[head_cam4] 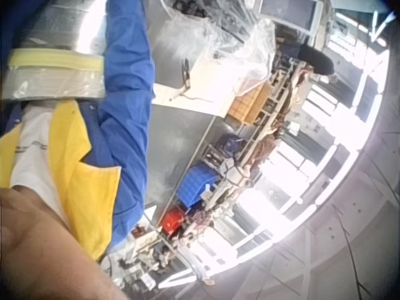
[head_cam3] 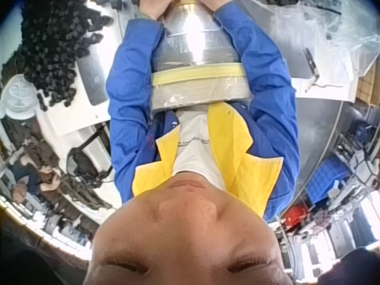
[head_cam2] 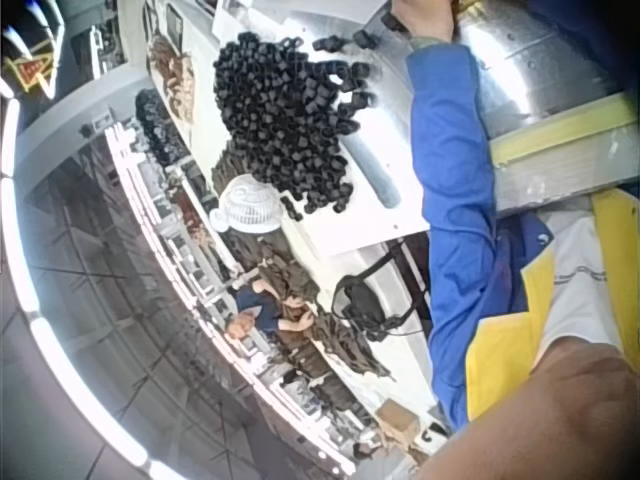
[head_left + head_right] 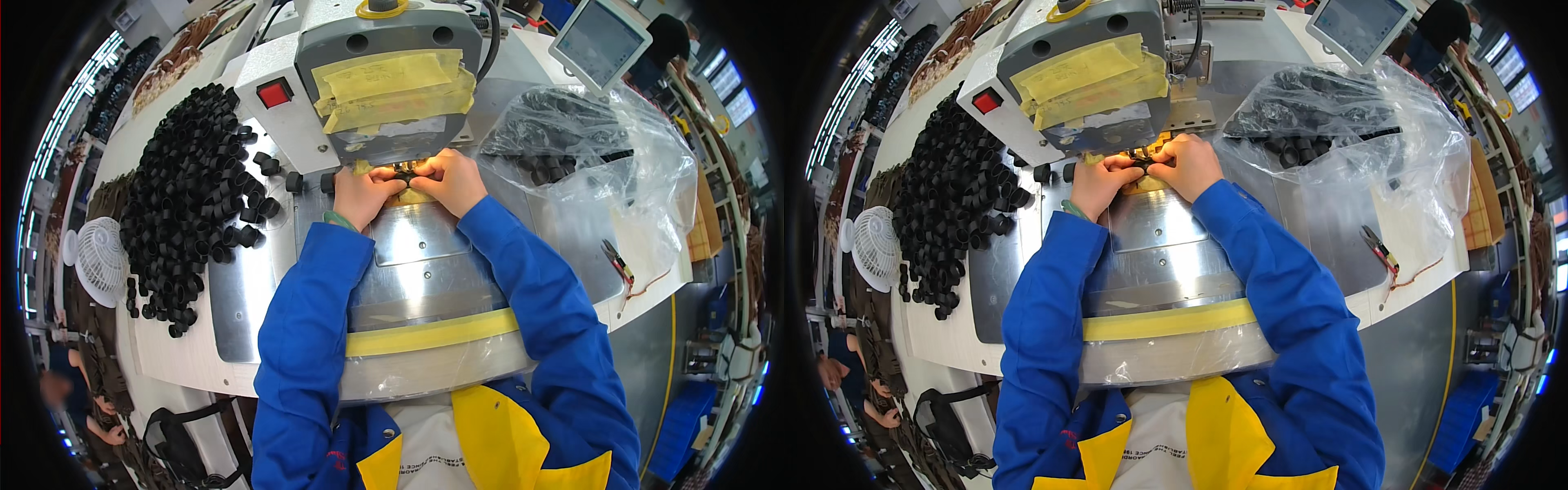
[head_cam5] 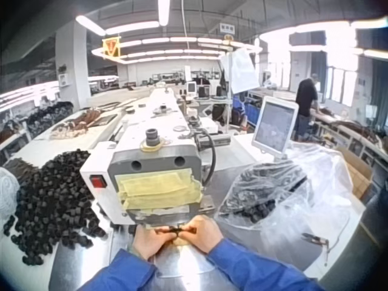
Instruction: The person repeatedly positions black fabric loops into a sewing machine by hand to stitch each piece.
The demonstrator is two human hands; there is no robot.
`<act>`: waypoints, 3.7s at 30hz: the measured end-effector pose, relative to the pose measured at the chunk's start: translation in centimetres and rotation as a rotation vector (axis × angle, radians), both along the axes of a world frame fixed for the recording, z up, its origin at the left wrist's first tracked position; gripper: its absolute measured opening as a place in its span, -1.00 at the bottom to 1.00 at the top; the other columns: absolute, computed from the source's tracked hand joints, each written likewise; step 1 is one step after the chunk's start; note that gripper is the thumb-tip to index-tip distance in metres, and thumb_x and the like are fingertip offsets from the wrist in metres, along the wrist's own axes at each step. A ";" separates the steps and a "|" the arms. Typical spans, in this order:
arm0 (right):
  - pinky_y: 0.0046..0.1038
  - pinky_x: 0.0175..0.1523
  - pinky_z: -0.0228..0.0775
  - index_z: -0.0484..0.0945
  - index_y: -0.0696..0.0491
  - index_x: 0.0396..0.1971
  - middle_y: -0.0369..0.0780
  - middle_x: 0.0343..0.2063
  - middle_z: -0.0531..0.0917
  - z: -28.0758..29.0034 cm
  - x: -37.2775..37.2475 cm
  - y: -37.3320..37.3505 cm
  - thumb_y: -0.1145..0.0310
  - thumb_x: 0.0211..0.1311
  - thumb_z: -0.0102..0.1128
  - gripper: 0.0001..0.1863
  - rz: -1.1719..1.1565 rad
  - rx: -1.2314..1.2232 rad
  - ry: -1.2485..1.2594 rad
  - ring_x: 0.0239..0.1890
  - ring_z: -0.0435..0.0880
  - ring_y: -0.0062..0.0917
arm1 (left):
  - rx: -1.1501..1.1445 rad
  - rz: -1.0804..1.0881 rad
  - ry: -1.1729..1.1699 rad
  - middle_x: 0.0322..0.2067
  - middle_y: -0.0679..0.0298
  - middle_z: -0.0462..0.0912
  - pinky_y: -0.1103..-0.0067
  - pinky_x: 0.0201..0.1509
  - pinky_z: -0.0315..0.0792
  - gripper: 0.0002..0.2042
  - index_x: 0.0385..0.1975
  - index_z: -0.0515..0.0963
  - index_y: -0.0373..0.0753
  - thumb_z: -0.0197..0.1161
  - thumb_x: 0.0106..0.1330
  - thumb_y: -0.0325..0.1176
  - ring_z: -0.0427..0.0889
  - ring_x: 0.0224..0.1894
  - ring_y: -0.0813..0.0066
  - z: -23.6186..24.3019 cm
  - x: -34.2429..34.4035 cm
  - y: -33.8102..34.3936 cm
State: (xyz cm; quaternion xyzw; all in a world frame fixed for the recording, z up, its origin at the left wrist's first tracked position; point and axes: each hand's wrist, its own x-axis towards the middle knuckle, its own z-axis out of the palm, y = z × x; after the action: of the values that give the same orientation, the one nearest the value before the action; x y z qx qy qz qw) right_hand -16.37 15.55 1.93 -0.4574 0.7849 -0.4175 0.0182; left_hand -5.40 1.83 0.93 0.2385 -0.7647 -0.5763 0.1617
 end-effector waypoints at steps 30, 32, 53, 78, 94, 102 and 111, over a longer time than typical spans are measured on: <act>-0.51 -0.48 0.27 0.48 0.06 -0.65 -0.28 -0.65 0.48 0.2 2.0 1.9 0.37 -0.37 0.32 -0.79 0.300 -0.067 -0.015 -0.62 0.42 -0.51 | -0.239 -0.328 -0.082 -0.76 0.35 0.46 0.65 -0.46 0.26 -0.79 -0.50 0.57 -0.35 0.36 -0.18 -0.42 0.40 -0.60 0.64 2.7 3.1 -0.5; -0.50 -0.45 0.29 0.49 0.07 -0.64 -0.25 -0.63 0.49 0.6 2.8 2.1 0.40 -0.36 0.32 -0.81 0.340 -0.023 0.029 -0.59 0.44 -0.50 | -0.338 -0.387 -0.044 -0.77 0.36 0.43 0.65 -0.45 0.26 -0.79 -0.50 0.58 -0.31 0.36 -0.20 -0.44 0.35 -0.62 0.62 2.9 4.1 -1.3; -0.63 -0.34 0.20 0.44 0.16 -0.35 -0.37 -0.56 0.45 5.0 -1.5 5.4 0.35 0.16 0.00 -0.82 0.588 0.188 -0.595 -0.48 0.37 -0.68 | -0.525 -0.333 0.409 -0.30 0.19 0.57 0.55 -0.14 0.38 -0.66 -0.28 0.55 -0.26 0.33 -0.17 -0.52 0.53 -0.25 0.33 4.9 5.0 1.8; -0.66 -0.32 0.32 0.47 0.14 -0.52 -0.27 -0.48 0.52 1.8 2.6 2.4 0.60 -0.16 0.21 -0.86 0.477 -0.293 -0.236 -0.37 0.47 -0.65 | 0.410 -0.157 0.180 -0.49 0.31 0.55 0.77 -0.34 0.37 -0.83 -0.35 0.49 -0.40 0.22 0.06 -0.52 0.47 -0.48 0.67 3.3 4.8 3.4; -0.57 -0.37 0.33 0.53 0.11 -0.55 -0.30 -0.48 0.59 1.9 0.7 2.9 0.52 -0.25 0.32 -0.82 0.491 -0.264 -0.122 -0.47 0.50 -0.55 | 0.406 -0.290 0.001 -0.55 0.30 0.56 0.71 -0.48 0.35 -0.84 -0.43 0.53 -0.34 0.27 0.01 -0.43 0.47 -0.58 0.65 3.6 4.9 3.4; -0.54 -0.32 0.36 0.49 0.10 -0.44 -0.25 -0.48 0.52 0.9 0.0 2.3 0.44 -0.25 0.34 -0.72 0.216 -0.067 -0.248 -0.45 0.50 -0.53 | -0.867 -0.354 0.403 -0.49 0.30 0.53 0.55 -0.32 0.36 -0.89 -0.53 0.55 -0.24 0.19 -0.11 -0.52 0.48 -0.41 0.34 2.3 2.2 0.4; -0.44 -0.18 0.27 0.60 -0.06 -0.43 -0.33 -0.42 0.44 0.3 -1.0 2.8 0.33 -0.17 0.29 -0.80 0.324 -0.051 0.301 -0.29 0.40 -0.45 | -0.355 -0.188 0.035 -0.61 0.32 0.54 0.60 -0.34 0.34 -0.74 -0.40 0.55 -0.26 0.33 -0.12 -0.33 0.47 -0.48 0.49 1.6 2.4 -0.7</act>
State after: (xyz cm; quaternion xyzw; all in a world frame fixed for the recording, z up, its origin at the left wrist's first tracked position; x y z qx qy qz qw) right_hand -17.34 18.37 2.19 -0.6351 0.6843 -0.3556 -0.0439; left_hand -2.99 1.09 2.51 0.1238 -0.8702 -0.4493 0.1600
